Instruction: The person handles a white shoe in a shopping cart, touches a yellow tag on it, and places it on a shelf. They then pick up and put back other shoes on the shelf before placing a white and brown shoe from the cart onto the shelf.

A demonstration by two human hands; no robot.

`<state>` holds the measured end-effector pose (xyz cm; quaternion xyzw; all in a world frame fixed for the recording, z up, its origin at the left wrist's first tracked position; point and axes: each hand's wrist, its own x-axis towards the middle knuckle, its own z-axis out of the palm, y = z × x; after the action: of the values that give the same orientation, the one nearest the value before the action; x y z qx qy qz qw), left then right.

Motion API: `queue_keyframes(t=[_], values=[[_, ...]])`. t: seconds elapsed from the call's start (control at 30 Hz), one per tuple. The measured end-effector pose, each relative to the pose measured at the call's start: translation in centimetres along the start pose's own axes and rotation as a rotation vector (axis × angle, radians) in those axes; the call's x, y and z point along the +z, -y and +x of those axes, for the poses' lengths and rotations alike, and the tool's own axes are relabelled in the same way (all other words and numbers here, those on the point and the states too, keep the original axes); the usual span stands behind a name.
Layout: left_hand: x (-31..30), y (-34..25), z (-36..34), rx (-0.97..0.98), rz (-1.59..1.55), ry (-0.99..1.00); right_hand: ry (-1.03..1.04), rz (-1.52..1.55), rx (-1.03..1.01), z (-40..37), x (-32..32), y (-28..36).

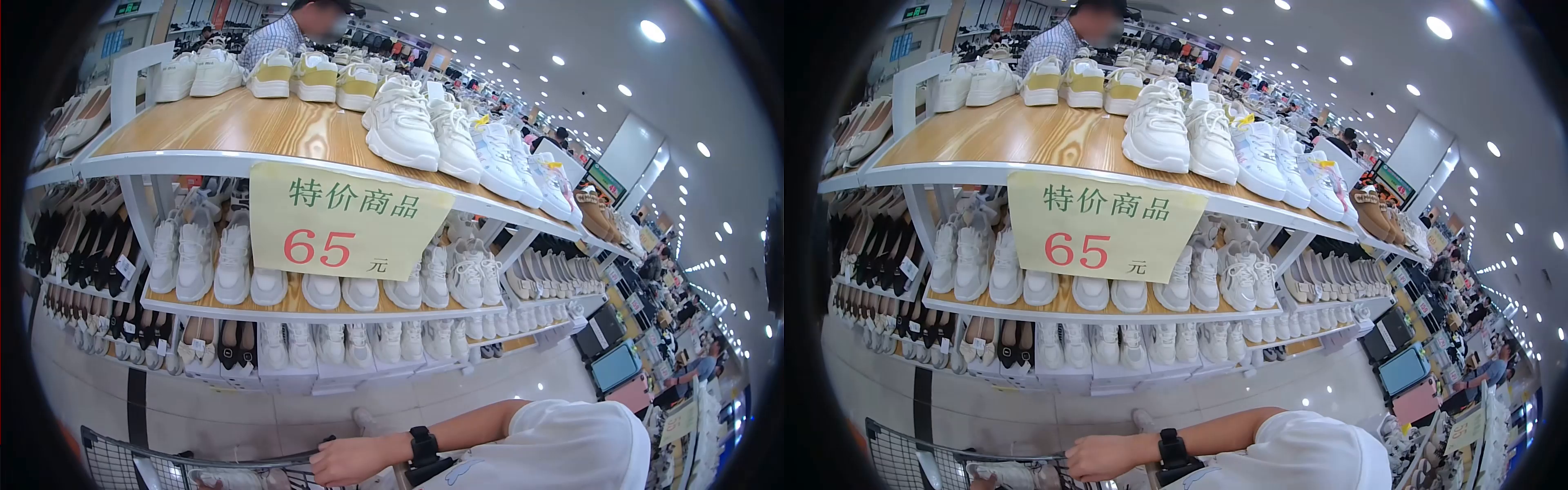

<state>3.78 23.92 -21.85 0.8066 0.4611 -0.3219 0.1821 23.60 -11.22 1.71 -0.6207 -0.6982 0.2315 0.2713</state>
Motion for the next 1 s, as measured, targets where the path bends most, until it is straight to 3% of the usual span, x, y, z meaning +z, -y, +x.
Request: queue_keyframes(t=[0.4, 0.47, 0.6, 0.63, 0.7, 0.83, 1.0], values=[[2.0, 1.7, 1.6, 0.036, 0.016, -0.066, 0.026, 0.049, -0.011, 0.1, -0.2, 0.2], [2.0, 2.2, 0.9, 0.081, -0.035, -0.178, 0.002, 0.029, -0.017, 0.1, 0.0, 0.0], [12.2, 8.7, 13.2, 0.253, 0.071, -0.257, 0.045, 0.017, -0.006, 0.3, 0.4, -0.3], [8.4, 5.1, 7.0, -0.03, -0.769, -0.231, 0.043, -0.004, 0.002, 0.4, 0.3, -0.3], [7.2, 4.2, 4.6, 0.034, -0.498, -0.393, 0.05, -0.018, -0.007, 0.5, 0.5, -0.2], [9.1, 5.0, 5.2, 0.064, -0.472, -0.628, 0.08, -0.019, 0.016, 0.7, 0.2, -0.3], [7.4, 5.8, 2.3, 0.15, -0.568, -0.76, 0.066, -0.012, -0.026, 0.7, 0.6, -0.6]])
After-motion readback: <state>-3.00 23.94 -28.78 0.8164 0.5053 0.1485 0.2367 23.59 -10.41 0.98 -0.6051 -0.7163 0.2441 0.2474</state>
